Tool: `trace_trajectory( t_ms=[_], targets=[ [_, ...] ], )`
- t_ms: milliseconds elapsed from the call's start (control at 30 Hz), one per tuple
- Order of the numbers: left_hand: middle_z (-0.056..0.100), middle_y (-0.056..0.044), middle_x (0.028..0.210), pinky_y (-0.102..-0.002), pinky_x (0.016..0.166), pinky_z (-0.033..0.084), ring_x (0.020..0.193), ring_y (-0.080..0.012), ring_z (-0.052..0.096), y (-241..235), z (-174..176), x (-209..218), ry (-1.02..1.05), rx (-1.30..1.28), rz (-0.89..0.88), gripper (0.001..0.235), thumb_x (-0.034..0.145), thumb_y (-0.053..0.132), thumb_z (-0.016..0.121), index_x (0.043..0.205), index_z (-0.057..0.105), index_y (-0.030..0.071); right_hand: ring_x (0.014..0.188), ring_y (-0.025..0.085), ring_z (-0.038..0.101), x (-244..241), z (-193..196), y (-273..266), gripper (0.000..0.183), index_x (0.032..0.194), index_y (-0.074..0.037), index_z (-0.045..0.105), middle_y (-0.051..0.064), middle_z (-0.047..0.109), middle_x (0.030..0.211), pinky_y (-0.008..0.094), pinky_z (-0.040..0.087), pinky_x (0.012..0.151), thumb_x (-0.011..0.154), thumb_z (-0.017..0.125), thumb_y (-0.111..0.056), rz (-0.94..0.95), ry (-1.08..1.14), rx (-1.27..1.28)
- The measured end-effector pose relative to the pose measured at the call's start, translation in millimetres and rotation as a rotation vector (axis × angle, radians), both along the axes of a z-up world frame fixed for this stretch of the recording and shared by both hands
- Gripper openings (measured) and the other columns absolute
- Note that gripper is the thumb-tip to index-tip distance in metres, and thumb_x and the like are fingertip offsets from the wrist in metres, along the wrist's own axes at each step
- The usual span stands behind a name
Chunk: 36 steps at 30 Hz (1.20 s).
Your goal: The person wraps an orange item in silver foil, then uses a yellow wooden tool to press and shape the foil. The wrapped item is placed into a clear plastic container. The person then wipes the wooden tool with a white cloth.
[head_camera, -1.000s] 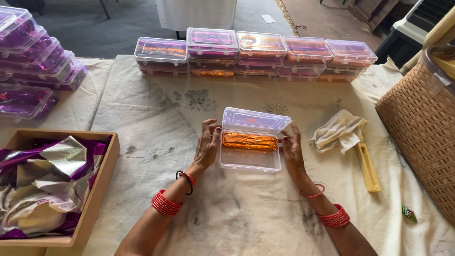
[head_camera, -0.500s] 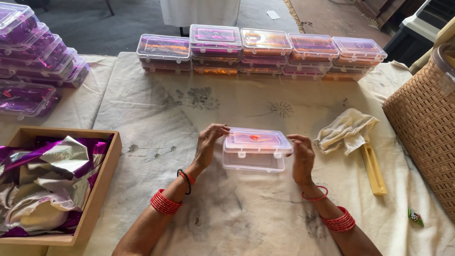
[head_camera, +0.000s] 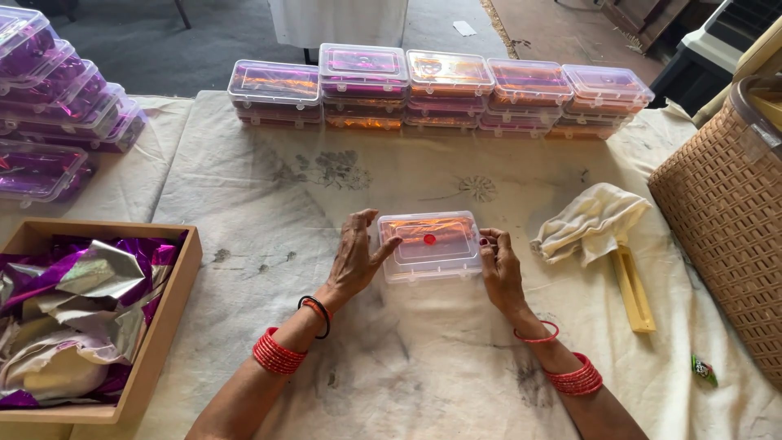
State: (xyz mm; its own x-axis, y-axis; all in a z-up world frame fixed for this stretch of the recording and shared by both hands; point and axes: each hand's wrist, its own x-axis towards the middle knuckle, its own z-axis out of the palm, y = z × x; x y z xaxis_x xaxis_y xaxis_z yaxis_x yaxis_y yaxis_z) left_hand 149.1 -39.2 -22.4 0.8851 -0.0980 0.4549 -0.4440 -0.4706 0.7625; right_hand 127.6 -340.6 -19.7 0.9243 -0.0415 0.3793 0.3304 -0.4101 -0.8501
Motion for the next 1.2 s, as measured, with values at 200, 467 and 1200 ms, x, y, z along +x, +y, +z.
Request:
trace_trajectory(
  t_ms=[200, 467, 1200],
  targets=[
    [0.047, -0.021, 0.137, -0.051, 0.108, 0.039, 0.127, -0.034, 0.044, -14, 65, -47, -0.606, 0.257, -0.113, 0.079, 0.084, 0.057, 0.076, 0.135, 0.049, 0.003, 0.098, 0.018, 0.06, 8, -11, -6, 0.056, 0.143, -0.004, 0.043, 0.013, 0.061, 0.119, 0.028, 0.05, 0.08, 0.112, 0.03, -0.049, -0.039, -0.049, -0.026],
    [0.066, -0.003, 0.121, -0.038, 0.097, 0.05, 0.114, -0.0166, 0.061, -56, 55, -71, -0.869, 0.837, -0.155, 0.047, 0.077, 0.019, 0.07, 0.124, 0.067, 0.011, 0.083, 0.013, 0.064, 9, -1, -5, 0.064, 0.142, -0.006, 0.041, 0.012, 0.066, 0.12, 0.028, 0.055, 0.074, 0.107, 0.027, -0.058, -0.026, 0.027, 0.337],
    [0.066, -0.01, 0.123, -0.047, 0.099, 0.049, 0.115, -0.0279, 0.061, -9, 25, 107, -0.627, 0.886, 0.308, 0.041, 0.082, 0.011, 0.068, 0.122, 0.065, 0.011, 0.085, 0.009, 0.061, 23, -28, -6, 0.049, 0.134, -0.01, 0.054, 0.006, 0.068, 0.122, 0.023, 0.049, 0.074, 0.11, 0.032, -0.047, -0.041, 0.127, 0.337]
  ],
)
